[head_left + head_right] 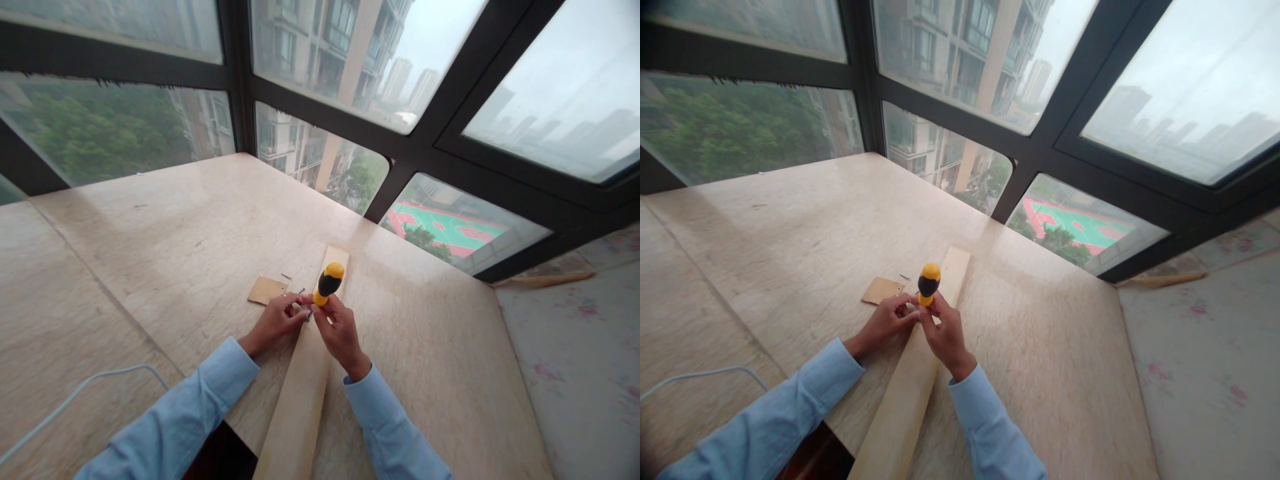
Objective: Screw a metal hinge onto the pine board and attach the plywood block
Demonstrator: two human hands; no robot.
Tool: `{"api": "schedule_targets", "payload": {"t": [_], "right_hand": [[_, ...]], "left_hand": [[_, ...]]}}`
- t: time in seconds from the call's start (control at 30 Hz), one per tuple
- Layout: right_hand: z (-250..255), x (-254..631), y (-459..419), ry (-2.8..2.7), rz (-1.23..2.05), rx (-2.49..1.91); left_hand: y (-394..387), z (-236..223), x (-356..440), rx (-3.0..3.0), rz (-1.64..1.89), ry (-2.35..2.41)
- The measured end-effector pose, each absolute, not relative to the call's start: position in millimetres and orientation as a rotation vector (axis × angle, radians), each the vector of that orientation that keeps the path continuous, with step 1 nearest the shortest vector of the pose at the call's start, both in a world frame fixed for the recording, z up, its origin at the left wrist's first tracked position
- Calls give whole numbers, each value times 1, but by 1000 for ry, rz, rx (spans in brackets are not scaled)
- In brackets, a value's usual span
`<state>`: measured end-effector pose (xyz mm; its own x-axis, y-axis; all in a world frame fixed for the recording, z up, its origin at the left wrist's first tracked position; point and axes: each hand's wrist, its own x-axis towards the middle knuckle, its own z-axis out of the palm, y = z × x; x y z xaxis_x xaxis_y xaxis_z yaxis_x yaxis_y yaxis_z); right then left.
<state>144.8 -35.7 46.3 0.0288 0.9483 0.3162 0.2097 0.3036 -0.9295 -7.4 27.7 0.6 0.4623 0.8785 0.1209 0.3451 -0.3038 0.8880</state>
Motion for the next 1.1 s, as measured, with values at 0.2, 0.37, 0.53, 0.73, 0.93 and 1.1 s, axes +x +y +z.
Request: {"api": "schedule_targets", "payload": {"t": [0.2,0.37,0.53,0.73,0.93,1.1], "right_hand": [[38,144,-34,-1376,772,-1112],[41,146,-33,-1351,582,-1257],[50,146,-36,-1358,593,-1262],[54,148,-37,-1489,730,-1209],[42,149,-35,-1402,848,-1070],[40,150,-32,-1334,770,-1122]], "left_hand": [[27,5,-8,1902,811,1000],[26,6,-7,1904,786,1018],[26,6,-7,1895,796,1006],[26,3,-7,1918,836,987],[26,2,-9,1880,838,925],[25,5,-9,1844,861,887]]}}
